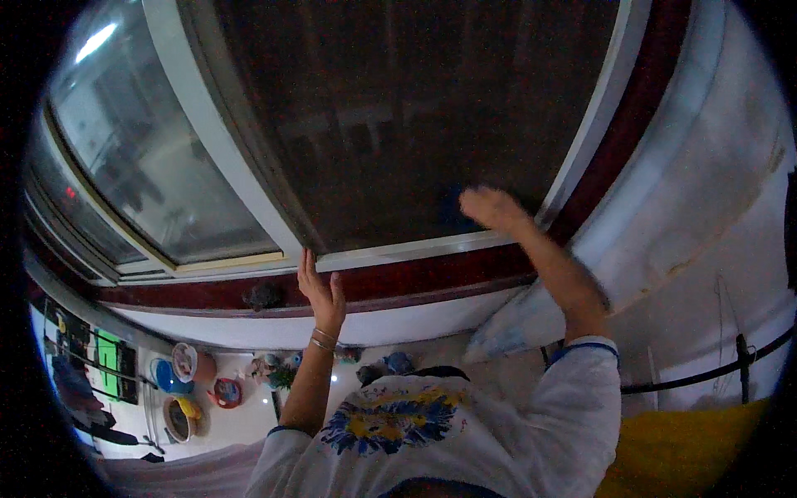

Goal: The person cleans a window screen and the surrounding frame using a blue cloth. They wipe the mesh surface and the metal bars, then dip the cloth into a bucket of water to rinse it before continuing to wipe the window frame and screen.

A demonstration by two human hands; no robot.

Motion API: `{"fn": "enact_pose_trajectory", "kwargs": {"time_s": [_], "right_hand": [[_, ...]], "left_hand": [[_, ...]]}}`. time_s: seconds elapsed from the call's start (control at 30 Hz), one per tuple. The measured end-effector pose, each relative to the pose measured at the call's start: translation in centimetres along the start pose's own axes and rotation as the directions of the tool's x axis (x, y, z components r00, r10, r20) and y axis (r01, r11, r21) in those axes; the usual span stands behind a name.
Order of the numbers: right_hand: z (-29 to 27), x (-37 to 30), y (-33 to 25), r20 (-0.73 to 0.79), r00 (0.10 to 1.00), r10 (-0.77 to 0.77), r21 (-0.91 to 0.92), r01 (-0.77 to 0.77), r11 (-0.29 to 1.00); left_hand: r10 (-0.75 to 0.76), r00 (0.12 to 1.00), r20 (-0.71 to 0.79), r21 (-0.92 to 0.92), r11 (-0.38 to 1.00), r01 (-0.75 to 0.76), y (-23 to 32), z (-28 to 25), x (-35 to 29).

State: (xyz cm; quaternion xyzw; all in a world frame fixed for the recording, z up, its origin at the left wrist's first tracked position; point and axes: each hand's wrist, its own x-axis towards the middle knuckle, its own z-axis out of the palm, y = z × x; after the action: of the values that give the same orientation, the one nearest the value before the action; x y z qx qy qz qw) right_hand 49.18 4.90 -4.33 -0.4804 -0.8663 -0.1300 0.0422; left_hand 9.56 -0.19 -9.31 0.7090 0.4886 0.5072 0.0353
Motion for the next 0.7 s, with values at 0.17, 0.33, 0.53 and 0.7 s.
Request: {"fn": "enact_pose_trajectory", "kwargs": {"time_s": [0.17, 0.33, 0.53, 0.7], "right_hand": [[-17.5, 2.6, 6.3, -0.737, 0.561, 0.376, 0.025, -0.534, 0.845], [-16.3, 4.9, 4.2, -0.923, 0.281, 0.264, 0.121, -0.437, 0.891], [0.3, 6.9, -9.1, -0.366, 0.929, 0.053, 0.176, 0.013, 0.984], [3.6, 9.9, -7.4, -0.403, 0.883, -0.241, -0.053, 0.241, 0.969]], "left_hand": [[-0.005, 1.0, -0.016, -0.043, 0.999, 0.004, 0.1, 0.0, 0.1], [0.037, 0.999, -0.035, -0.028, 0.999, -0.038, 0.0, 0.3, -0.3], [-0.019, 1.0, 0.011, -0.038, 0.999, 0.019, 0.9, -0.5, -0.1], [-0.005, 1.0, -0.017, -0.025, 1.0, 0.004, -0.7, -0.9, 0.4]]}}
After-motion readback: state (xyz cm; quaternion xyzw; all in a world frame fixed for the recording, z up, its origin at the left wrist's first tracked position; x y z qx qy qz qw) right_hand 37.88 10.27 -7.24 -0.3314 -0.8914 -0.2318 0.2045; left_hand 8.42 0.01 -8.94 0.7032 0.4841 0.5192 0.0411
